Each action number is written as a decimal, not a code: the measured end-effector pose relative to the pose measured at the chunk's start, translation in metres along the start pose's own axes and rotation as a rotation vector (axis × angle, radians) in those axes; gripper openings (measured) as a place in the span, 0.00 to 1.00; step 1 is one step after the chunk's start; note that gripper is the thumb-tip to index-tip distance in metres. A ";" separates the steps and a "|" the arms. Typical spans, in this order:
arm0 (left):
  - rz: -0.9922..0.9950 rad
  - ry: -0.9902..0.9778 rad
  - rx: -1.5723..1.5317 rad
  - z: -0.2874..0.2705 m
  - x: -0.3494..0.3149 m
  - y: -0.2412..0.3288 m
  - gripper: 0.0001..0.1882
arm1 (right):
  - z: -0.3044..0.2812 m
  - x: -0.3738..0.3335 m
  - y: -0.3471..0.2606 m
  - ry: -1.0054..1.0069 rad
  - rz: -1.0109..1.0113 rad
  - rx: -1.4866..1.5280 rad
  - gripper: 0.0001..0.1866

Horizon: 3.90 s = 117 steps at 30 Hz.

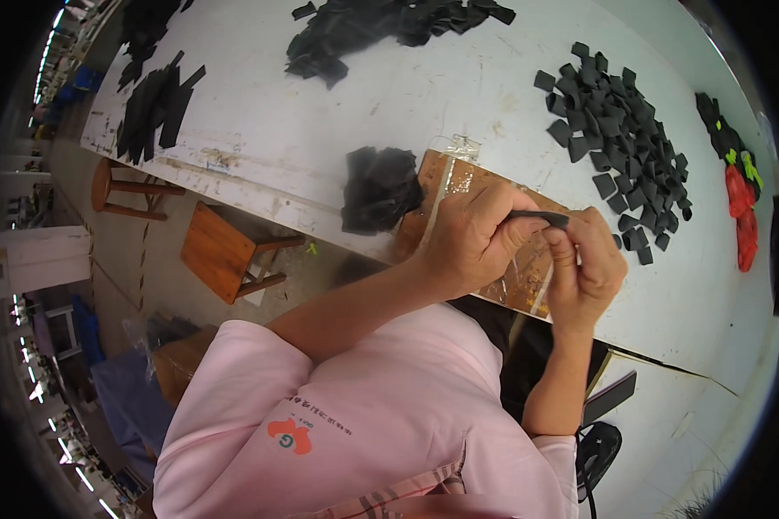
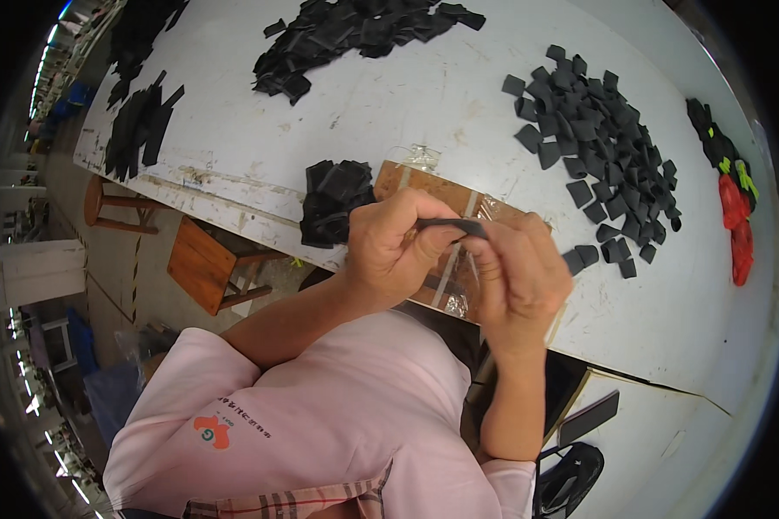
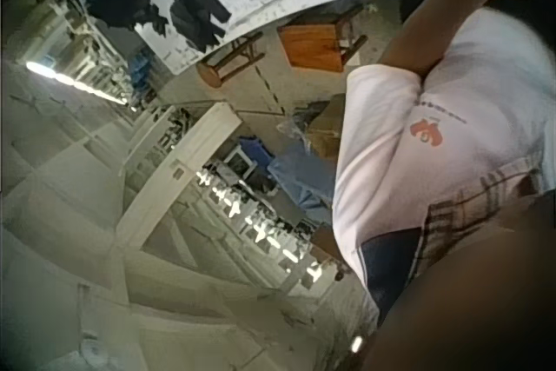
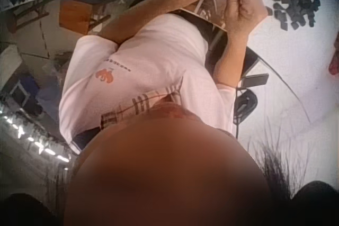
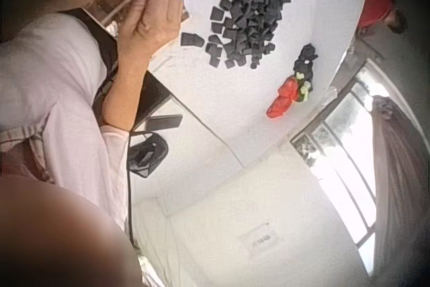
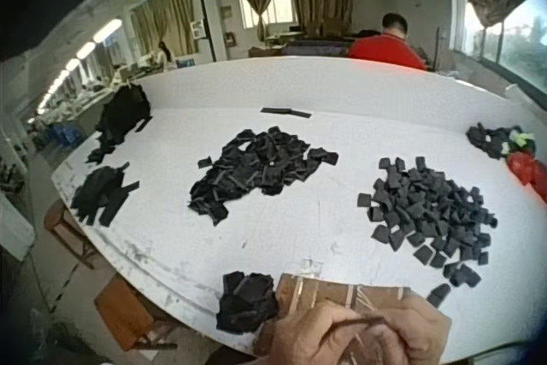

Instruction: Applying glue to small black rubber or plastic components and joining them together at a workbench.

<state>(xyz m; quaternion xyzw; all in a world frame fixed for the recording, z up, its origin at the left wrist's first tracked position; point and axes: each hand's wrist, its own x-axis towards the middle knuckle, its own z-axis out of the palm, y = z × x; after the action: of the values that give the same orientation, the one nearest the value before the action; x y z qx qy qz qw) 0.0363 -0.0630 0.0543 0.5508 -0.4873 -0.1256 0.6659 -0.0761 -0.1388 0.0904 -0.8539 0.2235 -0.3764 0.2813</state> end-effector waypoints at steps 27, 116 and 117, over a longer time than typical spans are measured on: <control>0.061 -0.323 0.271 -0.044 -0.032 0.010 0.05 | 0.046 -0.059 0.010 -0.096 1.164 1.619 0.11; -0.477 0.131 -0.649 -0.013 0.006 0.026 0.06 | 0.005 0.003 -0.001 0.094 0.014 0.186 0.07; -0.448 0.115 -0.562 -0.013 0.003 0.025 0.06 | 0.006 0.001 0.000 0.091 0.013 0.186 0.07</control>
<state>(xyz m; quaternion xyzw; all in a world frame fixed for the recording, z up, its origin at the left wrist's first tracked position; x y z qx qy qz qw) 0.0392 -0.0484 0.0780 0.4453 -0.2629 -0.3662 0.7736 -0.0715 -0.1378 0.0874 -0.8046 0.2057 -0.4321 0.3514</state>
